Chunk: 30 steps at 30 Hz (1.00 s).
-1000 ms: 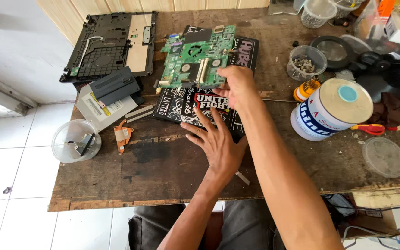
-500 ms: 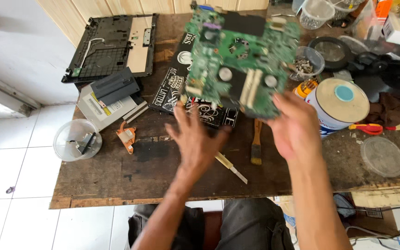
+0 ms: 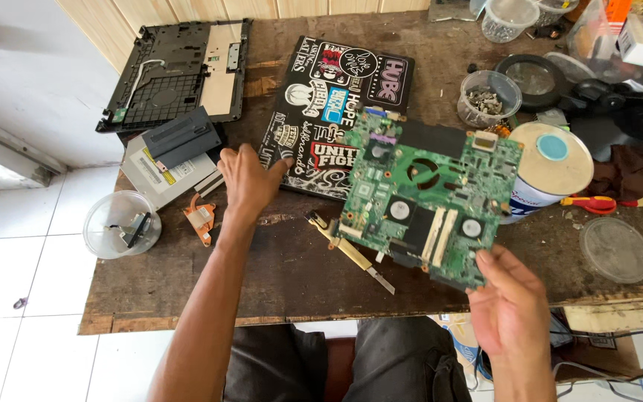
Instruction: The person handles a laptop motherboard, aligns it with the laptop chassis, and secures it in place. They then retrieve a small component from a container and attach it to the motherboard.
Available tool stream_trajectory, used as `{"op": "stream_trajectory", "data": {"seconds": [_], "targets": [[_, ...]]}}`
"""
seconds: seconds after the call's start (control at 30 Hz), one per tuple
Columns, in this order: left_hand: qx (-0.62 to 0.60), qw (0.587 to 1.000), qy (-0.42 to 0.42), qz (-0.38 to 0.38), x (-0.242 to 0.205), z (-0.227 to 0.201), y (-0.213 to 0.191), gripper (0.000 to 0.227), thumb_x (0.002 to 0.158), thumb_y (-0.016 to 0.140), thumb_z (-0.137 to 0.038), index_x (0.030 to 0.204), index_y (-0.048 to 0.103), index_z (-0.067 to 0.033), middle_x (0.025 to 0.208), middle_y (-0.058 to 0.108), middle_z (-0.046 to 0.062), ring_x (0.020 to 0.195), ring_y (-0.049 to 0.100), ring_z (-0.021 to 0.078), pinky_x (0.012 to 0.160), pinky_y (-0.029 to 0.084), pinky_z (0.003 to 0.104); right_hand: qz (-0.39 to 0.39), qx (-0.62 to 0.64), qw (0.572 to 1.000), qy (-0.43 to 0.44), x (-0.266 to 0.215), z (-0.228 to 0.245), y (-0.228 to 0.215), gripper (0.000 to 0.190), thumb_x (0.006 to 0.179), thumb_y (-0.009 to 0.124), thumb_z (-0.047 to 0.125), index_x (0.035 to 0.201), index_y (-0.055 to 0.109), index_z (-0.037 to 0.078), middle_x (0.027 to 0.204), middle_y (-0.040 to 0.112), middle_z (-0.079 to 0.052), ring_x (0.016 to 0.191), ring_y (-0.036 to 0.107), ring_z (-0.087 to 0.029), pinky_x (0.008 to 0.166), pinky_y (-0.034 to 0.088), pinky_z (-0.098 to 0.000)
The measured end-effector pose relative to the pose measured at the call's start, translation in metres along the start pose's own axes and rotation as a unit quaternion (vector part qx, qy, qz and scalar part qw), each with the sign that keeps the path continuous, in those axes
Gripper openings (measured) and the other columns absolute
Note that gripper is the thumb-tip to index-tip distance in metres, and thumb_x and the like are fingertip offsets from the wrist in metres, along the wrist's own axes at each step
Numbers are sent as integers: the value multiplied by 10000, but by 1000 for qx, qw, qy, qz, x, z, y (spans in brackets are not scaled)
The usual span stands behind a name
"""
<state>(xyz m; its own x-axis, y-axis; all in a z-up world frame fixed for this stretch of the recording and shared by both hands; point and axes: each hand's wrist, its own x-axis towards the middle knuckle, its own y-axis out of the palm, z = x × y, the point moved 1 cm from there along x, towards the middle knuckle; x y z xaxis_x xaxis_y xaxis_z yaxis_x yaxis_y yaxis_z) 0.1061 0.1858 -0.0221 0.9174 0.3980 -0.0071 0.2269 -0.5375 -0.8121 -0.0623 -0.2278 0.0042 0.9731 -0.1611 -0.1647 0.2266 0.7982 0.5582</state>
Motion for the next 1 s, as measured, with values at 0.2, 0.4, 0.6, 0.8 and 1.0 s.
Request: {"op": "stream_trajectory", "data": {"seconds": [0.2,0.4,0.6,0.8,1.0], "targets": [[36,996,-54,55,-13,-12,-22,971,820,821,-856,1301,668,-26,1385,573,219,1253,593,417,1036,510,508,-32,-12,999,-10,-34,3,0,300,1059,584,23,1322,671,-93,1307,753,-248,1216,716,-370,1103,543,-522],[-52,990,-47,123,-32,-33,-26,1044,806,884,-720,1471,481,-24,1465,618,202,1363,590,378,1100,502,531,-93,-6,996,0,-50,-10,-29,269,1042,598,20,1282,703,-41,1263,767,-206,1188,724,-369,1027,593,-620],[-293,922,-164,192,-42,-73,-45,566,757,960,-459,1145,768,-93,968,750,41,864,638,179,753,458,332,-151,-55,987,8,-62,-3,-19,427,1074,521,33,1451,633,-134,1320,701,-269,1237,678,-416,1039,557,-592],[-504,829,-164,180,-27,-73,-7,652,751,951,-197,1261,568,-60,1150,807,170,968,783,285,642,667,493,-147,-30,989,2,-69,-2,-17,512,1029,483,-9,1499,572,-191,1386,662,-358,1265,653,-495,1090,535,-655],[-423,880,-150,158,30,-74,-9,1081,766,940,-247,1673,417,20,1531,721,242,1347,762,281,1195,605,421,-90,33,995,-33,-65,-45,-43,430,969,622,-45,1364,645,-215,1267,740,-375,1122,735,-503,1029,592,-631]]}}
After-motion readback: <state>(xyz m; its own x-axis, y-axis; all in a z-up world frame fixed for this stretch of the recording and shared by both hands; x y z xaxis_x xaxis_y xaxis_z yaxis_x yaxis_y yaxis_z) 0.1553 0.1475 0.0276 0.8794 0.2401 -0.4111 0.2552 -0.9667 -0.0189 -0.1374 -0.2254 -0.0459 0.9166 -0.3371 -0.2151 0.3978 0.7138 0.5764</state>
